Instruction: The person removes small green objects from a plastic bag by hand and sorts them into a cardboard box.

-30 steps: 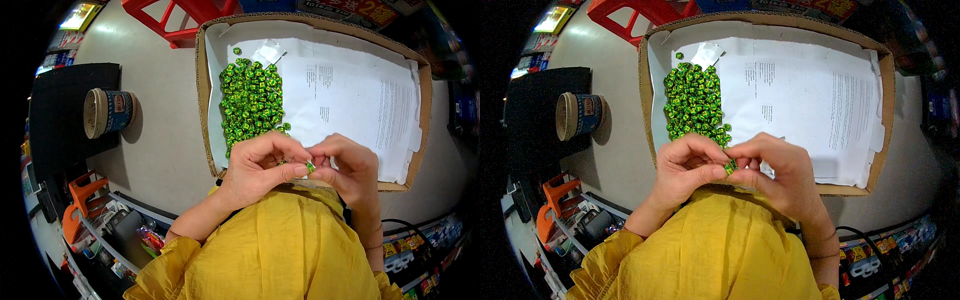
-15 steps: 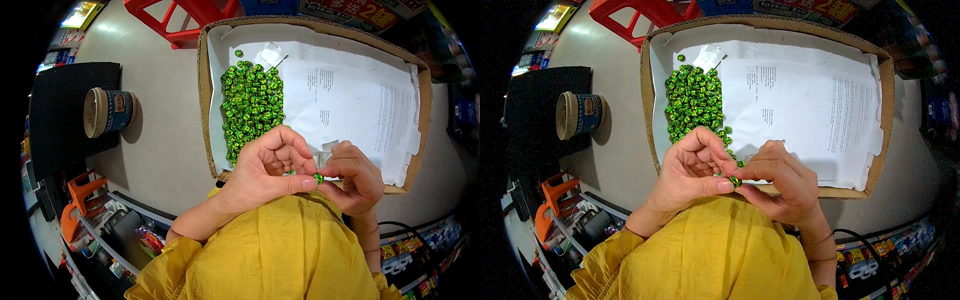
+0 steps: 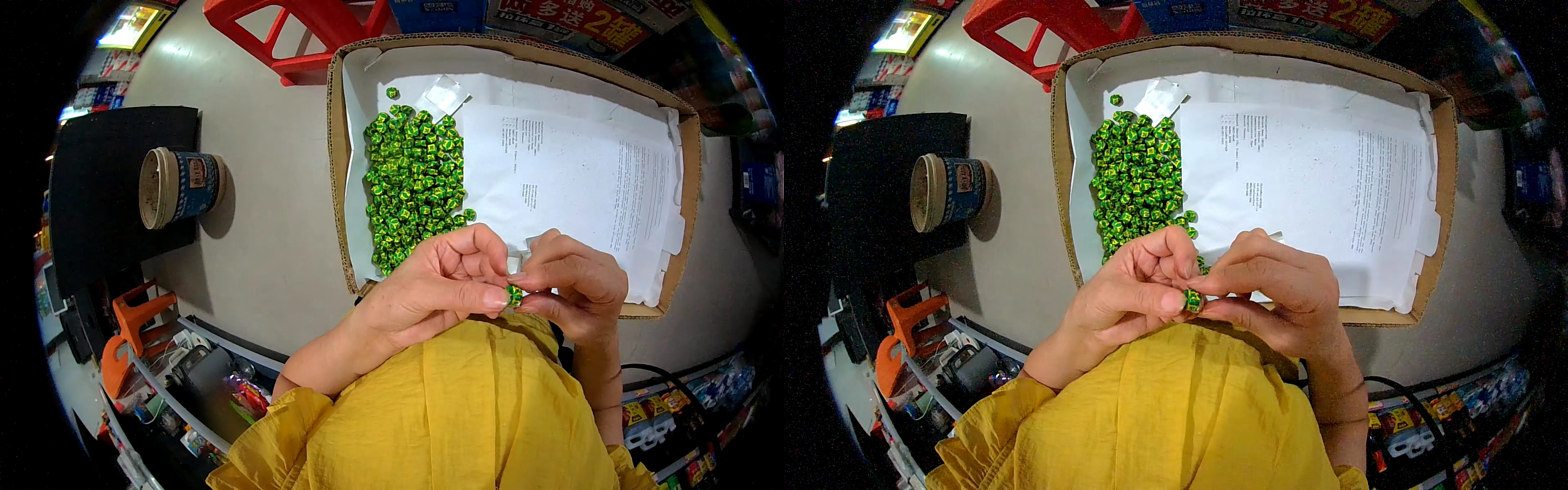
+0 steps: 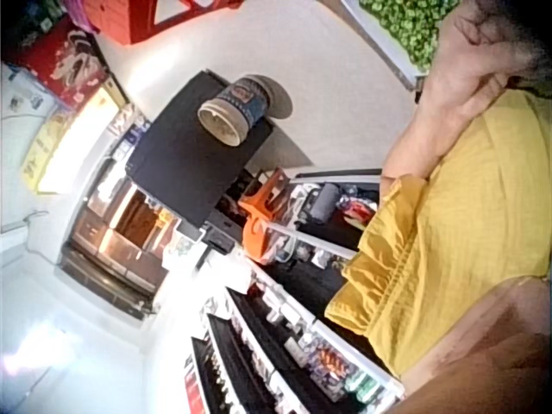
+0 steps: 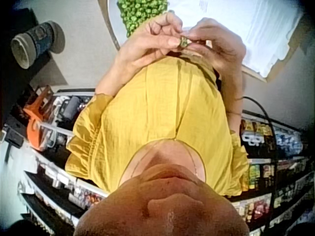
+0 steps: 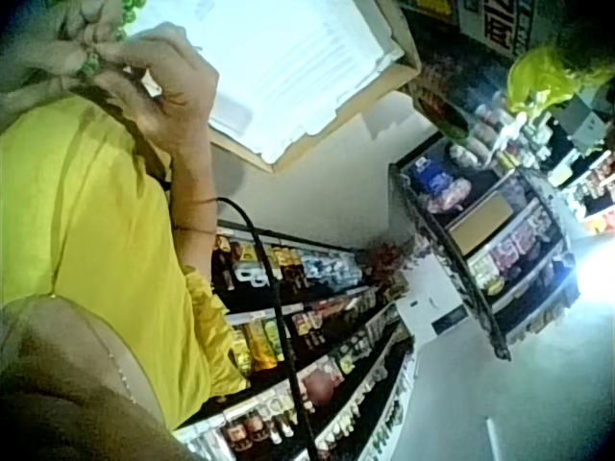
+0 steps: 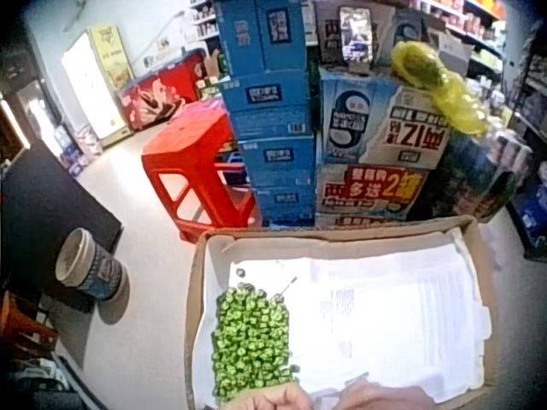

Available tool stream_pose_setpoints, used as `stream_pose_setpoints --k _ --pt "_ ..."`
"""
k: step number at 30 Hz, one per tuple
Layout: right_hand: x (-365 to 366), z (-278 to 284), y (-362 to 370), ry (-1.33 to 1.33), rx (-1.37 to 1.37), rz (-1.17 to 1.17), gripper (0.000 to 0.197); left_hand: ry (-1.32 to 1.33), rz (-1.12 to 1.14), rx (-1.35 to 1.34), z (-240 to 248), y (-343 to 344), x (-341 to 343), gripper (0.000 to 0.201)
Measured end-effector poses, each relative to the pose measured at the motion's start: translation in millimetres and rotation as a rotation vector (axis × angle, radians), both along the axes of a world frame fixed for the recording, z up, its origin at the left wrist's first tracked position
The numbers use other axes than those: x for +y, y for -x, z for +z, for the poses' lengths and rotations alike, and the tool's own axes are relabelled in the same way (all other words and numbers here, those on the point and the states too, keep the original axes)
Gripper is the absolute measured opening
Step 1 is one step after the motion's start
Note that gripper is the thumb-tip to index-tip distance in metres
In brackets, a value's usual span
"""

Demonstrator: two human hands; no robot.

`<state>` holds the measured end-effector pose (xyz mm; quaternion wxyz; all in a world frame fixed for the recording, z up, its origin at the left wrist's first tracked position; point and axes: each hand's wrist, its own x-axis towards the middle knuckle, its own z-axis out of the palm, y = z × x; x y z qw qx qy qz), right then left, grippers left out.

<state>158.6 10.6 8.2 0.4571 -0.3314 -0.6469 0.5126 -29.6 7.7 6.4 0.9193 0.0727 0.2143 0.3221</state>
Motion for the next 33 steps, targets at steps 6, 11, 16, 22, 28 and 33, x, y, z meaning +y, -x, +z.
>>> stream_pose_setpoints --k 6,11,16,22,28,33 --pt "2 -7 -3 0.048 0.106 0.045 0.022 -0.024 -0.024 0.013 -4 -1 0 0.018" --pt "5 -7 -2 0.157 0.209 0.126 0.02 -0.044 -0.049 0.014 -4 -3 0 0.017" --pt "6 -9 -2 0.109 0.183 0.102 0.019 -0.138 -0.003 0.109 -3 -2 2 0.018" --pt "8 3 -8 0.103 -0.006 0.151 0.019 -0.235 -0.065 0.31 4 2 8 0.022" --pt "7 9 -2 0.281 -0.194 0.09 0.012 -0.014 -0.026 0.136 -13 6 7 0.017" --pt "3 -5 -4 0.423 0.129 0.098 0.017 0.189 -0.003 -0.106 -19 -2 1 0.015"
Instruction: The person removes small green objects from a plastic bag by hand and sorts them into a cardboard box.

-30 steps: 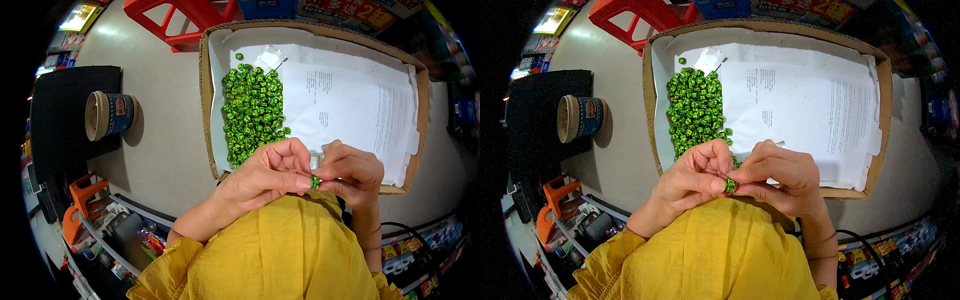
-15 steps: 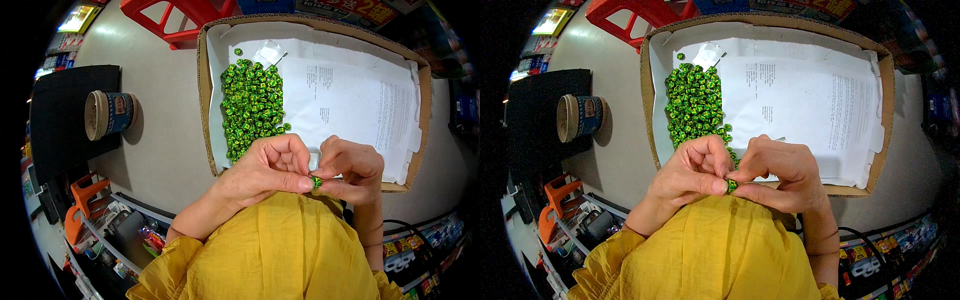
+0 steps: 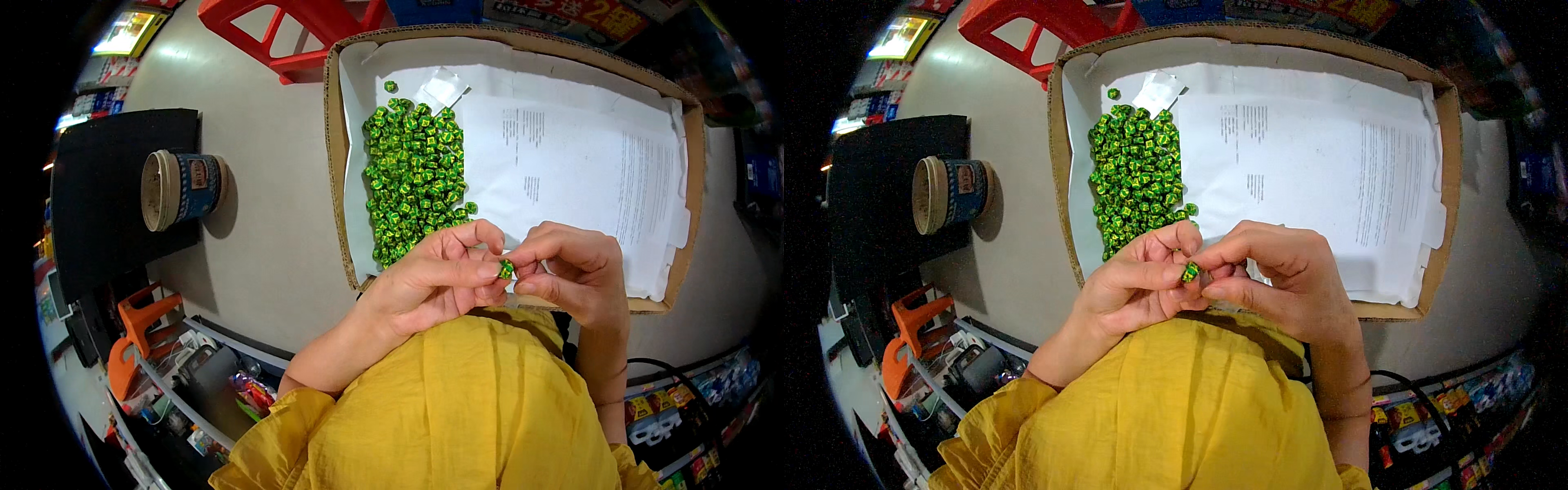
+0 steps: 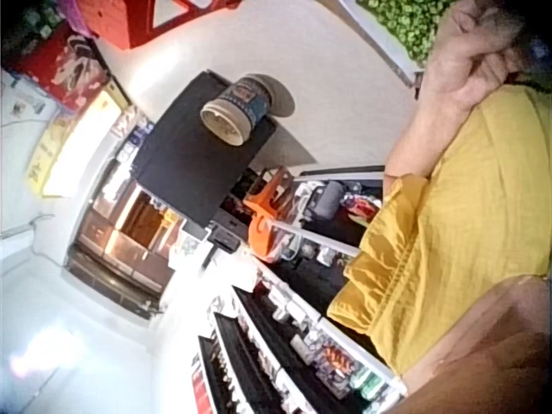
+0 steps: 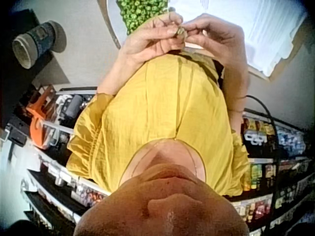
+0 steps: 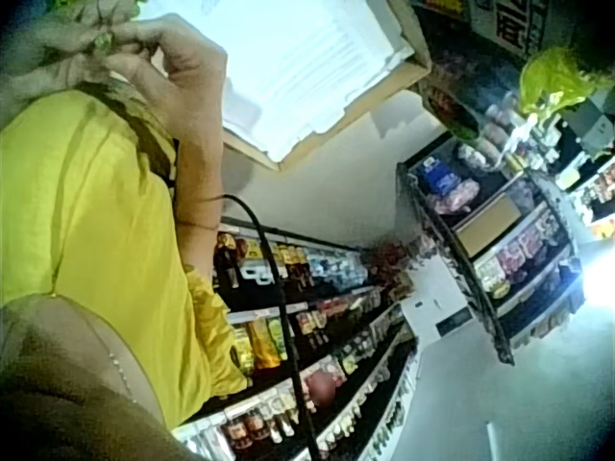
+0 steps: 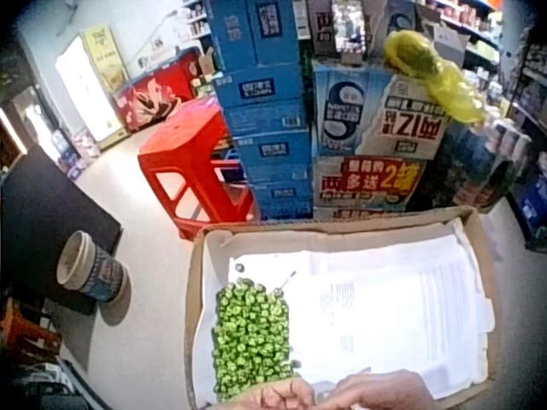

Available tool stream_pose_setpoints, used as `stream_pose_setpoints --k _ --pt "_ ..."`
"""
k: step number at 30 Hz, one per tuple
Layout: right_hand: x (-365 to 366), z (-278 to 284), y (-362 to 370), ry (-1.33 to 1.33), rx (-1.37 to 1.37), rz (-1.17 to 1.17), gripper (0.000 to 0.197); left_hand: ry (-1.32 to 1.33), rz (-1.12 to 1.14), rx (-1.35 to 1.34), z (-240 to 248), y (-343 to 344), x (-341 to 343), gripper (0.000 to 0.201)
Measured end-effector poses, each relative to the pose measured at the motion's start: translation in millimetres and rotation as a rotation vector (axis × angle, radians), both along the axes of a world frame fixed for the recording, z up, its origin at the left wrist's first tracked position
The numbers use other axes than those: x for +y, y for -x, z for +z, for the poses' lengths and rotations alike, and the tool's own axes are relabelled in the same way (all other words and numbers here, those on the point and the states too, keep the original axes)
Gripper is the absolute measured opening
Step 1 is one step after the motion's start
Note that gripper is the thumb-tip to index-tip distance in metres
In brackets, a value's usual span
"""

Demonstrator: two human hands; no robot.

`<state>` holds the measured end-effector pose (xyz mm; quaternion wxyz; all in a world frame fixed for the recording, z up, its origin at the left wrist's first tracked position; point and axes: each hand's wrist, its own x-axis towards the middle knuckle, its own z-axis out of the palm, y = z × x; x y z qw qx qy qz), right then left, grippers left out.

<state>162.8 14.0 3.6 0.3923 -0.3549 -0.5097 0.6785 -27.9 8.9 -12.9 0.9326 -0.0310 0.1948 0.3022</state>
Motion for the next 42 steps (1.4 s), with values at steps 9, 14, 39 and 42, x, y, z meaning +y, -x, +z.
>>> stream_pose_setpoints --k 9,14,39,42 --pt "-6 14 5 -0.054 -0.14 -0.022 0.011 -0.018 0.012 0.072 8 -2 -6 0.016" --pt "-10 30 7 -0.278 -0.443 0.033 0.012 -0.283 -0.073 0.356 12 9 -5 0.02" --pt "-32 14 28 0.089 0.134 -0.104 0.005 -0.377 0.202 0.405 29 12 -30 0.01" --pt "-34 16 31 0.121 0.176 -0.093 0.004 -0.461 0.23 0.502 31 15 -32 0.009"
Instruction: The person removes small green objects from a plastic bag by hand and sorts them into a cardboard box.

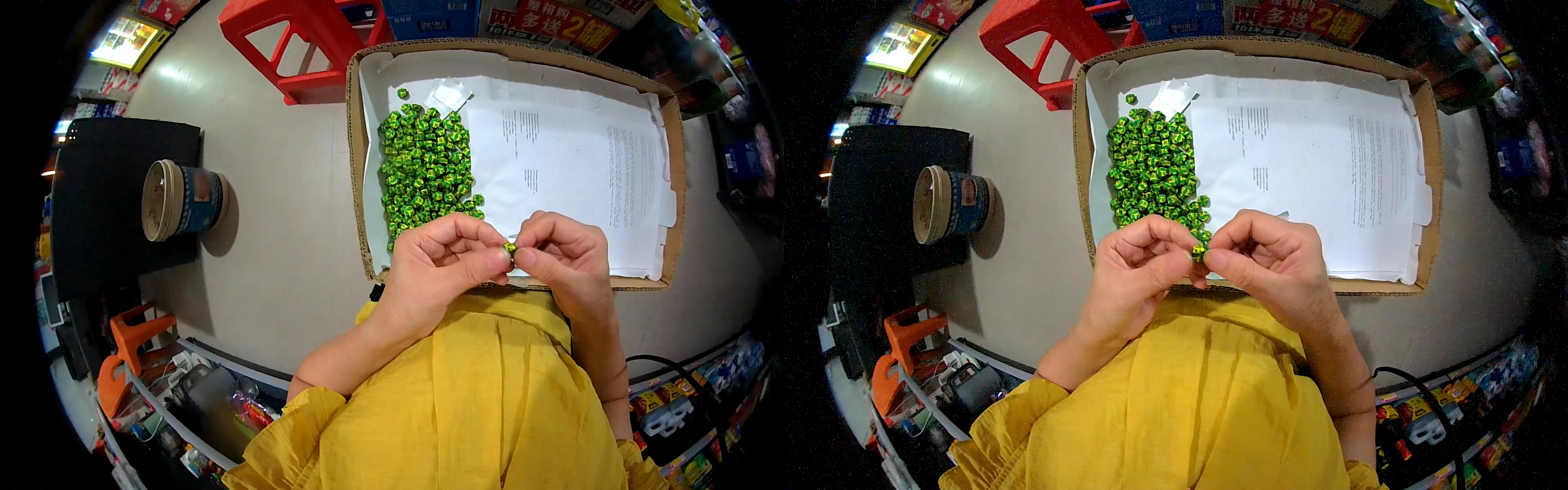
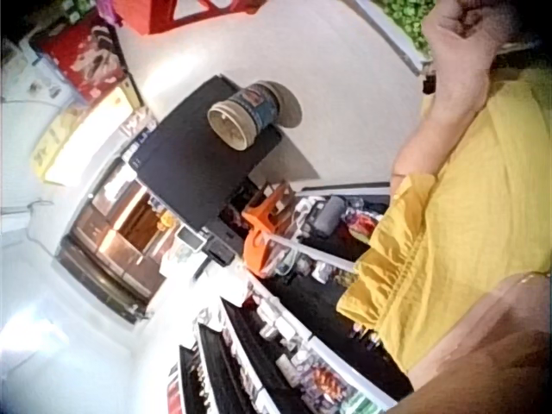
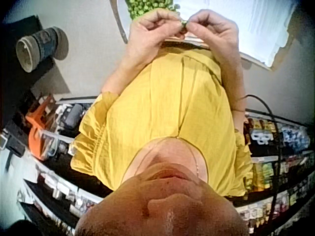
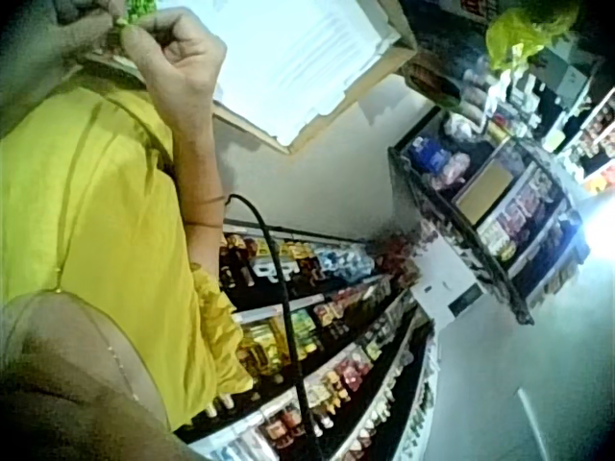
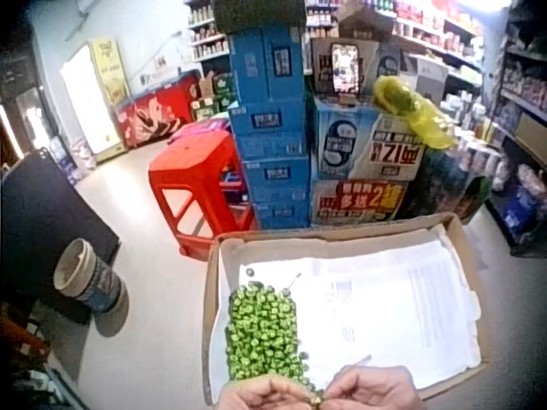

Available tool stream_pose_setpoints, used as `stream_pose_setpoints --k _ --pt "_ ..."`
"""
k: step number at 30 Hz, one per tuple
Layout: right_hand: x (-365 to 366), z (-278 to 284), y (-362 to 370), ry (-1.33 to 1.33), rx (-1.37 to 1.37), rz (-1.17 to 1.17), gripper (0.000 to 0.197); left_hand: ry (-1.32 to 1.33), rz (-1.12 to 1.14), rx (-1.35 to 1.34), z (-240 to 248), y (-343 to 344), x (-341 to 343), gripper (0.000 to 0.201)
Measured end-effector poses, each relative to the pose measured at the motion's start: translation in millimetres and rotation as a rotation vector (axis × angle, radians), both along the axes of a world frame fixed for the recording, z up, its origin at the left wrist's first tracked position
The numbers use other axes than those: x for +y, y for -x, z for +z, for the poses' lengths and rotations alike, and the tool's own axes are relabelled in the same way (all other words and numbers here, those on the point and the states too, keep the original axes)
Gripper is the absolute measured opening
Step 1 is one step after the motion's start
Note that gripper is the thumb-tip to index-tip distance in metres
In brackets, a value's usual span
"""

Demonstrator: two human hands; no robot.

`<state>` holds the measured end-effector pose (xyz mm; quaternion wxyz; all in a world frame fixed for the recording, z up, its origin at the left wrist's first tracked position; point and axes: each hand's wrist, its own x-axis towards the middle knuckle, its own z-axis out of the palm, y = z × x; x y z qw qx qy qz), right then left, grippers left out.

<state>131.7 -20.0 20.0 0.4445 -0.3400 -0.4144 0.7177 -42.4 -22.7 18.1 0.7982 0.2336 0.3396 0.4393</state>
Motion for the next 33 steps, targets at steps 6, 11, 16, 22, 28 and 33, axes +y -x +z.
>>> stream_pose_setpoints --k 6,11,16,22,28,33 --pt "-6 0 8 -0.118 -0.18 -0.049 0.004 0.005 -0.06 -0.043 -3 8 2 0.008" --pt "-9 -2 14 -0.243 -0.414 -0.075 0.005 -0.047 0.03 -0.044 -6 7 -1 0.008" --pt "-7 2 13 -0.151 -0.262 -0.07 0.006 -0.142 -0.024 -0.03 -16 9 -1 0.009" --pt "-9 7 4 -0.264 -0.573 -0.103 0.01 -0.324 -0.046 0.226 -19 10 8 0.009" --pt "-35 0 -52 -0.683 -0.833 -0.844 0.014 -0.73 0.191 0.814 -34 29 36 0.017" --pt "-31 0 -133 -0.595 -0.526 -1.589 0.017 -0.982 0.271 1.154 -41 40 70 0.014"
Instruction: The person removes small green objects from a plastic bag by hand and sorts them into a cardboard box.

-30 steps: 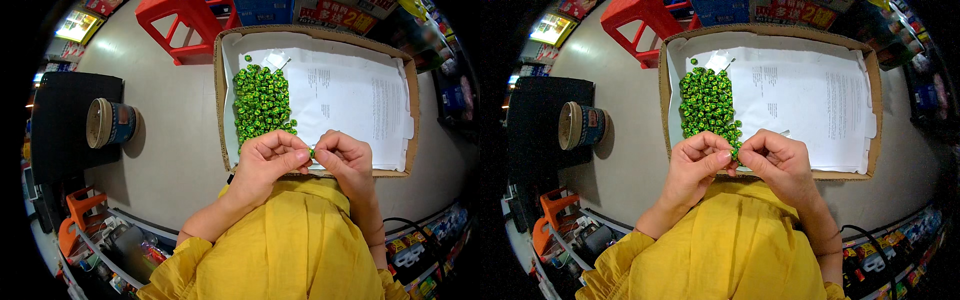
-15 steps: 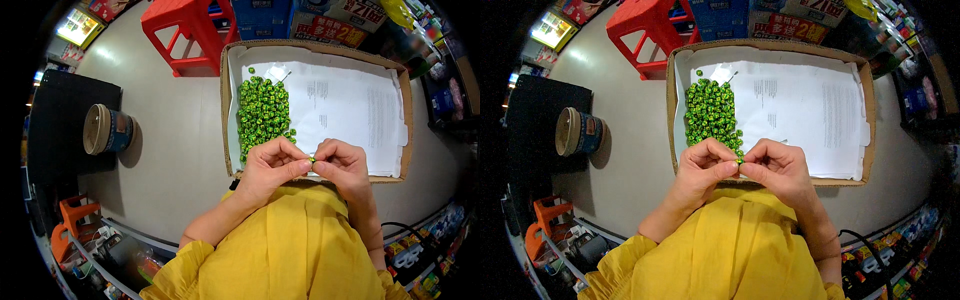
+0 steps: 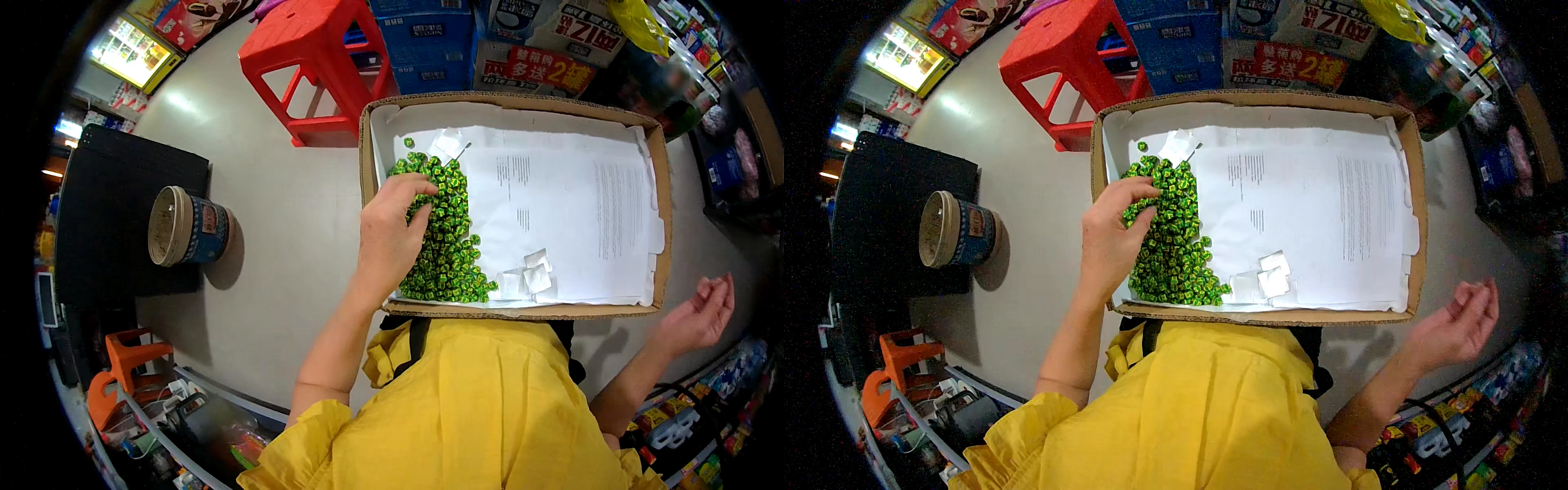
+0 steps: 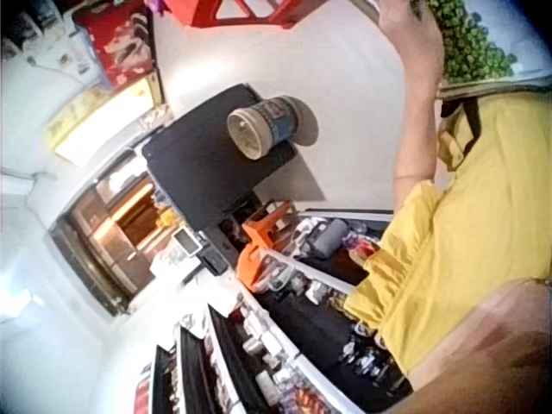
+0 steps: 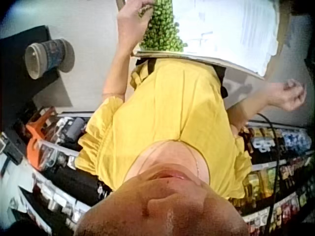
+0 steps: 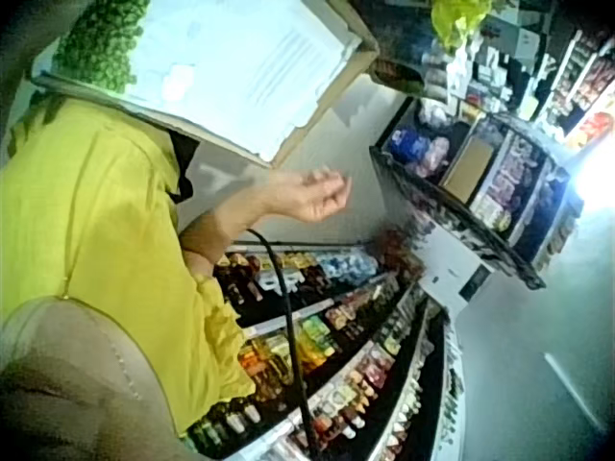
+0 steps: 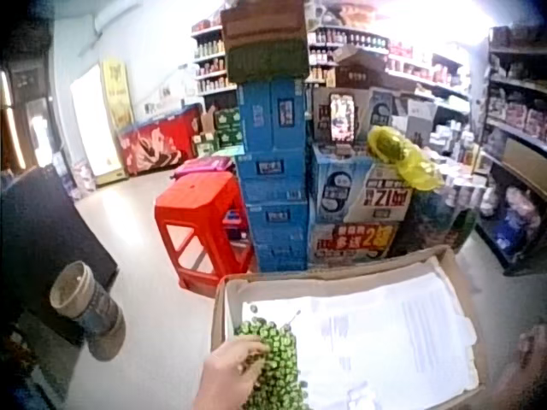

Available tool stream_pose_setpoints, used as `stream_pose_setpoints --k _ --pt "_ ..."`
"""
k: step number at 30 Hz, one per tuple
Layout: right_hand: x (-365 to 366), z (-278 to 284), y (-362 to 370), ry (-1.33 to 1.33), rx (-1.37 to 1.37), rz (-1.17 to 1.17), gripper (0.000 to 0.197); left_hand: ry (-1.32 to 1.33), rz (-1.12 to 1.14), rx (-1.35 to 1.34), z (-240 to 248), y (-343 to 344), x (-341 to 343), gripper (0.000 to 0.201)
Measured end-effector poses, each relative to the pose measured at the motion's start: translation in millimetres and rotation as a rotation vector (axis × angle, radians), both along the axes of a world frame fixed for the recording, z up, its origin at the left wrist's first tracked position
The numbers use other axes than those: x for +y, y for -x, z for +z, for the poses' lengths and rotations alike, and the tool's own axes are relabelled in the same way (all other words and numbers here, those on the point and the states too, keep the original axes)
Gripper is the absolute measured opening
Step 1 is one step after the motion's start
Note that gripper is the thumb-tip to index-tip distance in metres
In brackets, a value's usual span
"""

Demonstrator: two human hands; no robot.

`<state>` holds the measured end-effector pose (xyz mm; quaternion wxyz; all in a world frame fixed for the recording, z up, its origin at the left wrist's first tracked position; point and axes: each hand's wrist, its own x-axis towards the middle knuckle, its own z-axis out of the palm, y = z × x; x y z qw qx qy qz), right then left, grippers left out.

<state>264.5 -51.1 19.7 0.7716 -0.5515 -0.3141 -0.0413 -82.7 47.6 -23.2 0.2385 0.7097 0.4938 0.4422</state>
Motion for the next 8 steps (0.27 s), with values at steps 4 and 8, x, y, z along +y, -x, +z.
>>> stream_pose_setpoints --k 4,8 --pt "-24 -53 -99 -0.039 0.134 0.031 0.017 -0.096 0.119 0.082 5 3 6 0.013" --pt "-90 -138 -106 0.499 0.301 -0.082 0.021 0.056 0.378 0.031 0 32 18 0.04"
